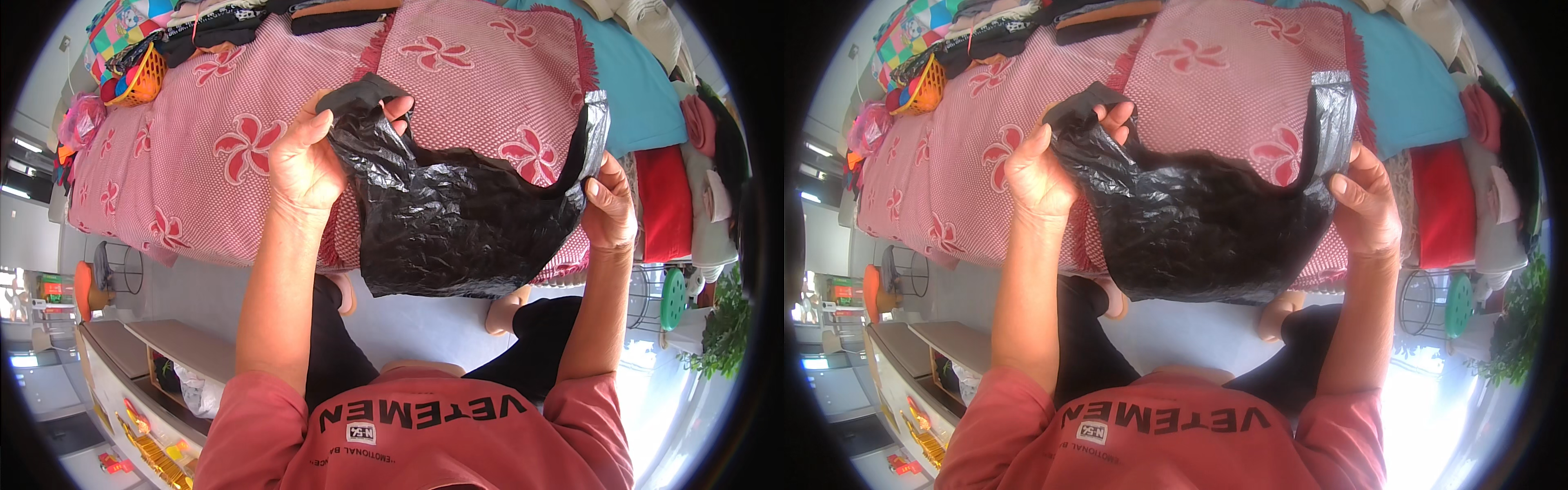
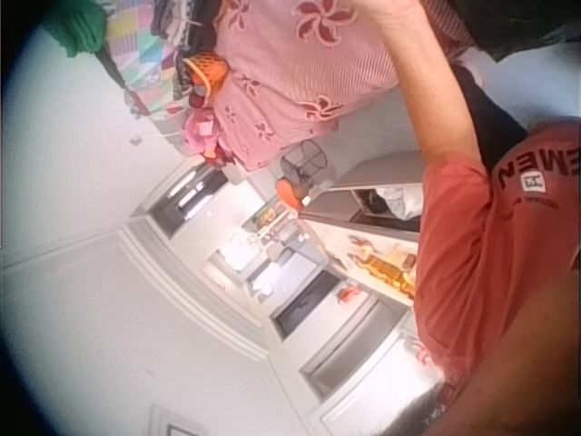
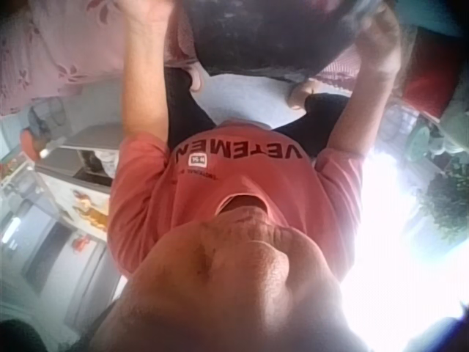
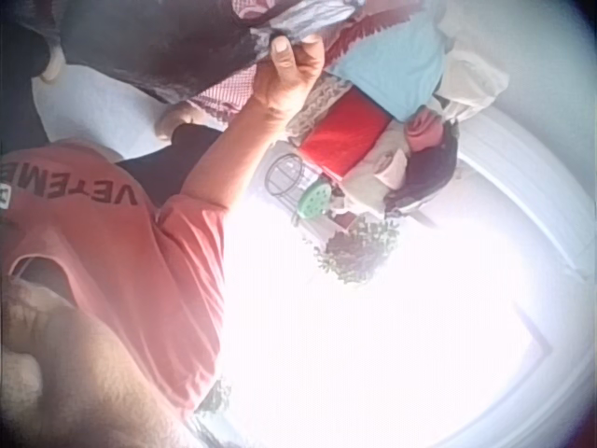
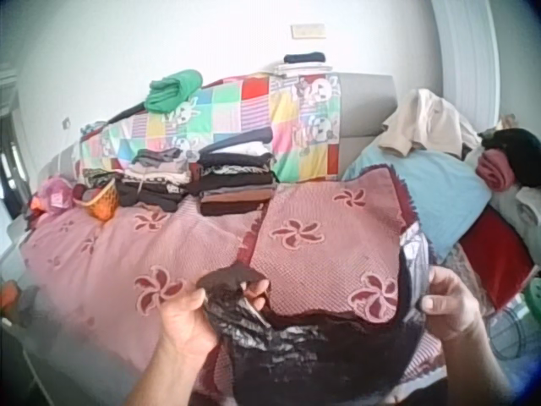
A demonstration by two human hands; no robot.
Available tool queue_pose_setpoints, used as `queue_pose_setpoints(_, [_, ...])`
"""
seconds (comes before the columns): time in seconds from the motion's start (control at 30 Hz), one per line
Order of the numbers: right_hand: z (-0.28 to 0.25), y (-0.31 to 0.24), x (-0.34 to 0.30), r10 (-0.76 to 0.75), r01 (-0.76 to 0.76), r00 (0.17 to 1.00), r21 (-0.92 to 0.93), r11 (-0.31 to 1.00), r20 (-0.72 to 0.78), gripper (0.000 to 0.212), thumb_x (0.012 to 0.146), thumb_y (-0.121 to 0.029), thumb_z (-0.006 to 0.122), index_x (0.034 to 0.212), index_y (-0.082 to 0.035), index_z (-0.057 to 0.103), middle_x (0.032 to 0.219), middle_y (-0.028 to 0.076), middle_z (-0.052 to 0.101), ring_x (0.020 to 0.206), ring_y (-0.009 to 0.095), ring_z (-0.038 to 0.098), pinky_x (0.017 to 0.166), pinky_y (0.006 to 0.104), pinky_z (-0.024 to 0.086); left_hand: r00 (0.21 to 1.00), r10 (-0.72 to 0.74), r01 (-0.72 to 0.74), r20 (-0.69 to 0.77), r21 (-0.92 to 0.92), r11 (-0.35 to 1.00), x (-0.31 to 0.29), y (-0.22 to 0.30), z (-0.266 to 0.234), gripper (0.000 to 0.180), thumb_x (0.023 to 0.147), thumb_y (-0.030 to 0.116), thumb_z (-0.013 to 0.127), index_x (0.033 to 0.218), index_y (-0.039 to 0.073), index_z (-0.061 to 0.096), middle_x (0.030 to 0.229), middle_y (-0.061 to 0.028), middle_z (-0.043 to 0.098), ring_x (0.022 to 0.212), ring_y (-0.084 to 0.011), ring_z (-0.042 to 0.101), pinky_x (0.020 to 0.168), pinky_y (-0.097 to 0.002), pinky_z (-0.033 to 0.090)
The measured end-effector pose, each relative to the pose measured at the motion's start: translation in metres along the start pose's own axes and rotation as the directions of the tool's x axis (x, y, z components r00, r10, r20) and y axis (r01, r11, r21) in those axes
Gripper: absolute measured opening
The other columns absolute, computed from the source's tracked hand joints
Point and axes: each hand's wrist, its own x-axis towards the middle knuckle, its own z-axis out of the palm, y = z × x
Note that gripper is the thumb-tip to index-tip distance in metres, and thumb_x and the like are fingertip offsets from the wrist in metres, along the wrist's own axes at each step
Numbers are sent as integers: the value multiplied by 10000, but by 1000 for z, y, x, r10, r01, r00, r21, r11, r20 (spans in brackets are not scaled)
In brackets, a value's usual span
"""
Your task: The person unfolds a black plastic bag on a pink floral bedspread, then folds it into a compact square by hand. The person smooths the bag and adjusts the folds to create a neat, flat shape.
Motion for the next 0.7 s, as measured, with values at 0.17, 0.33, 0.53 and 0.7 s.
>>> queue_pose_setpoints(0.17, [-4,0,2,50,-48,996,36,998,-74,240,852,6,721,1082,-37,667,1076,77,723,974,177,673,934,318,497,999,-1,-1,-39,-60,998,-3,1,0,317,812,154,682,1069,-29,653,1180,-266,660,1134,-401,635,1047,-556,463])
queue_pose_setpoints(0.33, [-8,2,3,81,-71,991,91,993,-108,206,880,32,670,1075,-31,659,1063,91,720,962,187,681,906,325,525,992,76,-79,-96,-36,996,-4,-1,-19,437,844,156,680,1210,-63,584,1211,-284,620,1098,-391,635,1009,-537,492])
queue_pose_setpoints(0.53, [-6,2,4,105,-89,985,113,990,-137,199,899,36,637,1088,-27,648,1048,100,719,938,199,692,879,330,547,991,65,-70,-121,-44,997,-2,0,-18,326,836,47,652,1156,-7,621,1135,-196,670,1057,-330,658,974,-485,519])
queue_pose_setpoints(0.7, [-4,1,5,154,-142,975,83,986,-159,131,928,15,606,1052,-14,637,1009,108,717,892,197,699,836,331,566,984,94,-87,-154,51,995,-2,0,-9,247,838,12,641,1085,26,655,1066,-131,711,1002,-265,686,939,-398,551])
